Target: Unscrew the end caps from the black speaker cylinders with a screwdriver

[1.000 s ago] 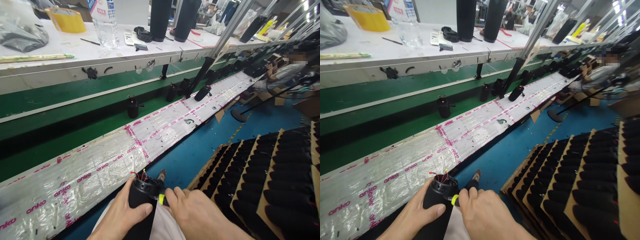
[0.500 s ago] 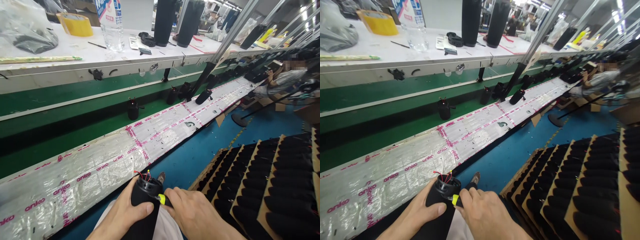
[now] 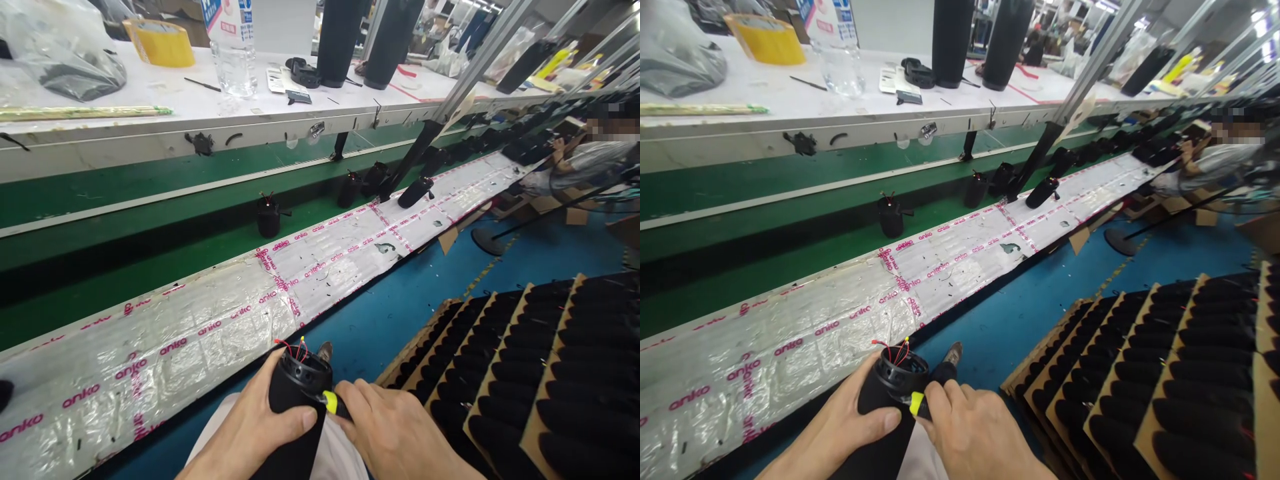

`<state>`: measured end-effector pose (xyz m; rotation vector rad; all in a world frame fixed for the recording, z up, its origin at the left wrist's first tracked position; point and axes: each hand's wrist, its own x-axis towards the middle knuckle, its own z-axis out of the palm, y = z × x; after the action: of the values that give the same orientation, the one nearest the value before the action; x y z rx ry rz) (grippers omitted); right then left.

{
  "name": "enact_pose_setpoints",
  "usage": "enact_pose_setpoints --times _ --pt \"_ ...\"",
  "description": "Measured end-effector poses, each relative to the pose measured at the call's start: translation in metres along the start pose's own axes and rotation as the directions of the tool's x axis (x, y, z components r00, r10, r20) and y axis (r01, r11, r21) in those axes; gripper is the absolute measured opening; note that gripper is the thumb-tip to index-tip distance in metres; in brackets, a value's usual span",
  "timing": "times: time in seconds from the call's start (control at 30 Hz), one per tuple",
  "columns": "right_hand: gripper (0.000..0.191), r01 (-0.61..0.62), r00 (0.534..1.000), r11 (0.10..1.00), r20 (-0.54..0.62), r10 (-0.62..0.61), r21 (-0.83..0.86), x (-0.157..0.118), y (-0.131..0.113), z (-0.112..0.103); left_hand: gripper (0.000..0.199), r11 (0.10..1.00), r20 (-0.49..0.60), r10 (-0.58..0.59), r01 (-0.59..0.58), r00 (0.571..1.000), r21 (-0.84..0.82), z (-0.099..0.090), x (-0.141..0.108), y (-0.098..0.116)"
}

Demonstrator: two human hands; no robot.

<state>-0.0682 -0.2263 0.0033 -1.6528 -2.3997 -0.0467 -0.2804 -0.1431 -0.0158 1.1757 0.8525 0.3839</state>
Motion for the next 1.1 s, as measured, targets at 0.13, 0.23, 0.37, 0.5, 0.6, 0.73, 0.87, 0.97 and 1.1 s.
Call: enact_pose_setpoints --times 0.13,0.23,0.37,0.5,0.6,0.73,0.87,0.97,1.1 --pt "0.041 0.002 1.0 1.0 0.001 -0.002 0.006 -0.0002 0.0015 0.0002 0.062 1.0 -0.012 0.012 -0.012 1.0 0.002 -0.0008 0.0 -0.0046" --pt "0.04 0.004 1.0 1.0 0.016 -0.004 0.003 -0.0006 0.0025 -0.0002 0.063 1.0 -0.016 0.0 0.0 1.0 0.014 -0.0017 0.0004 -0.007" --pt "0.041 0.001 0.999 1.0 0.033 -0.001 0.004 -0.001 0.0034 0.0005 0.058 1.0 -0.008 0.002 -0.002 1.0 0.013 -0.0025 0.0019 -0.0077" --pt "0.041 -0.001 0.999 0.999 0.049 -0.001 0.034 0.0 0.0049 0.0034 0.058 1.0 -0.012 -0.014 0.014 1.0 0.004 -0.0028 0.0042 -0.0061" --pt "0.04 -0.007 0.999 0.998 0.035 0.004 0.061 0.0008 0.0065 0.0058 0.058 1.0 -0.01 -0.016 0.016 1.0 0.013 -0.0032 0.0052 -0.0035" --pt "0.038 -0.012 1.0 0.999 0.025 0.011 0.051 0.0009 0.0079 0.0075 0.06 1.0 -0.001 -0.018 0.018 1.0 0.003 -0.0041 0.0056 -0.0018" --pt "0.037 -0.007 0.999 0.999 0.039 0.005 0.043 0.001 0.0087 0.0081 0.059 0.999 -0.009 -0.032 0.032 0.999 0.018 -0.0051 0.0066 -0.0037" --pt "0.037 0.004 0.998 1.0 0.057 -0.005 0.029 0.0021 0.0095 0.0076 0.057 0.998 -0.037 -0.051 0.052 0.998 0.04 -0.005 0.0068 -0.0049" --pt "0.039 0.044 0.99 0.999 0.131 -0.045 0.012 0.0033 0.01 0.005 0.053 0.995 -0.071 -0.074 0.078 0.995 0.063 -0.003 0.0051 -0.0039"
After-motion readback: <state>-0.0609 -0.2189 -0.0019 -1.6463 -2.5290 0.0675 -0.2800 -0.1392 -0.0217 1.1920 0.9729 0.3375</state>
